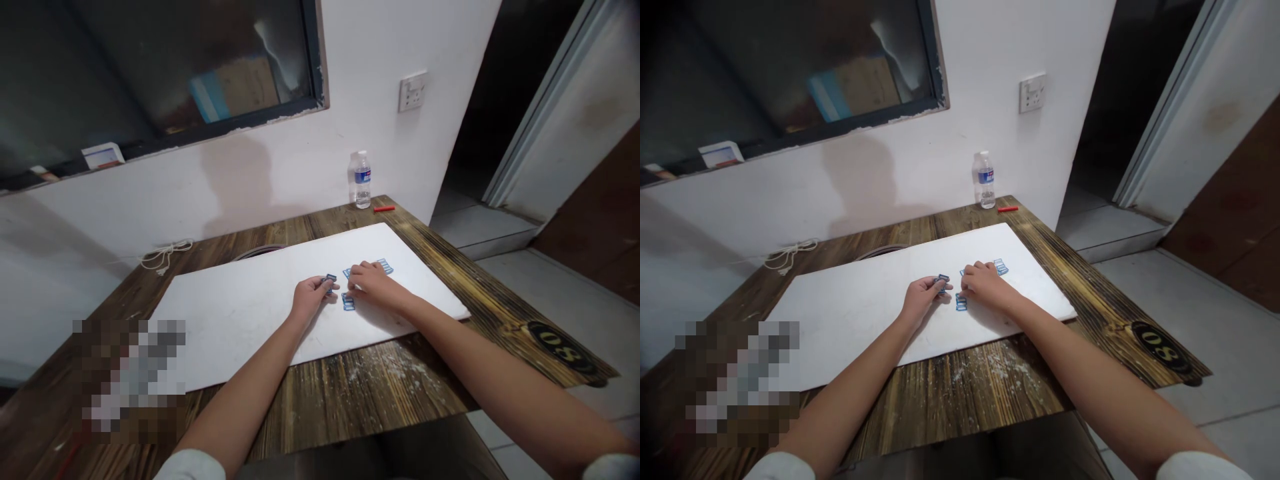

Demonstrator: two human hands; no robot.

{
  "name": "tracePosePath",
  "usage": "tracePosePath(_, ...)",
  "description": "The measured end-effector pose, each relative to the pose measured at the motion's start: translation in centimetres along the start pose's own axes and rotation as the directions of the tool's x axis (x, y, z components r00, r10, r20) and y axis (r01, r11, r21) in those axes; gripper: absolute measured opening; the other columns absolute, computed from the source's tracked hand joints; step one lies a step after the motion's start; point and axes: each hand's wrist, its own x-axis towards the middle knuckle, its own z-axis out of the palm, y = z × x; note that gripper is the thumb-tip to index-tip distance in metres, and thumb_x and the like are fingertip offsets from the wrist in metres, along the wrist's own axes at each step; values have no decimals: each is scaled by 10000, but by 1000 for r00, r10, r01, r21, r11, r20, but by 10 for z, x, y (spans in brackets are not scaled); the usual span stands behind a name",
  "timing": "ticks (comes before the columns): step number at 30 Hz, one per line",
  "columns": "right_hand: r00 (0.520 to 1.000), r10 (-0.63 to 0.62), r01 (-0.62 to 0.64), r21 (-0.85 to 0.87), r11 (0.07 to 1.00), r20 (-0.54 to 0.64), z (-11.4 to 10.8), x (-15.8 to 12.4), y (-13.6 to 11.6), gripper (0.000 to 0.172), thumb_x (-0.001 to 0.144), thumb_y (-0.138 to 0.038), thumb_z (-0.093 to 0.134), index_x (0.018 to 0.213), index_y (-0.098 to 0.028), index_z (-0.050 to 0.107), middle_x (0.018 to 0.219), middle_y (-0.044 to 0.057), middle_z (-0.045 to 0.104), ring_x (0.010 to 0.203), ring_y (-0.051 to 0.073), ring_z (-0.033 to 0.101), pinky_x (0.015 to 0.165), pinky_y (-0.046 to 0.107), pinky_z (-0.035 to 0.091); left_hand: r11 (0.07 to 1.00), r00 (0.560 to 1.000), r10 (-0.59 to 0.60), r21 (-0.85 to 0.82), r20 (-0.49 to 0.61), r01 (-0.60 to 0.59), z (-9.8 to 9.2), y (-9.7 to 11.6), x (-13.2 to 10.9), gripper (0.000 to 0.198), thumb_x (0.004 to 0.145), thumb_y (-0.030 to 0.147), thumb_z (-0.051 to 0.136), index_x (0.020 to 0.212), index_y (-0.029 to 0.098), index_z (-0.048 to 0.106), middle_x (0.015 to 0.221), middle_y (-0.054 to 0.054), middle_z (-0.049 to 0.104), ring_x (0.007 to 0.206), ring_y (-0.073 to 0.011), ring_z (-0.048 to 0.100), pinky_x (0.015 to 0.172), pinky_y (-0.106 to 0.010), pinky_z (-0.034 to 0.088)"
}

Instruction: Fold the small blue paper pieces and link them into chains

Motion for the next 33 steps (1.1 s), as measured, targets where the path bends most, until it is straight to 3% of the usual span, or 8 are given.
tracePosePath(20, 1000, 8, -9, 76, 997, 13, -1, -1, 9, 84, 831, -172, 672, 790, -236, 708, 988, 54, 658, 964, 245, 510, 782, 368, 273, 1000, 1000, -4, 26, -4, 4, 0, 0, -1, 415, 659, 450, 796, 869, 101, 717, 825, -123, 747, 609, -151, 664, 639, -299, 568)
tracePosePath(22, 999, 29, -26, 89, 996, -24, -2, -1, 9, 35, 832, -229, 696, 798, -232, 701, 981, 51, 664, 957, 241, 523, 801, 373, 279, 999, 1000, -2, 37, 4, 2, 0, 0, -1, 407, 665, 450, 789, 867, 103, 718, 826, -123, 748, 606, -154, 665, 638, -303, 567)
tracePosePath(28, 969, 60, 5, 259, 966, -239, 0, 1, 5, 101, 879, -312, 653, 911, -217, 663, 997, 53, 666, 962, 214, 569, 818, 351, 337, 986, 997, 39, 162, 68, -50, 0, 2, -2, 292, 675, 409, 771, 771, 134, 740, 790, -92, 748, 688, -180, 673, 673, -291, 544)
tracePosePath(33, 960, 21, 91, 384, 919, -279, 5, 2, -1, 92, 880, -286, 642, 834, -207, 659, 918, 47, 655, 904, 198, 573, 793, 330, 379, 910, 986, 93, 390, 142, -142, -1, 6, -5, 276, 707, 428, 733, 731, 153, 748, 687, -36, 715, 664, -171, 633, 597, -249, 467)
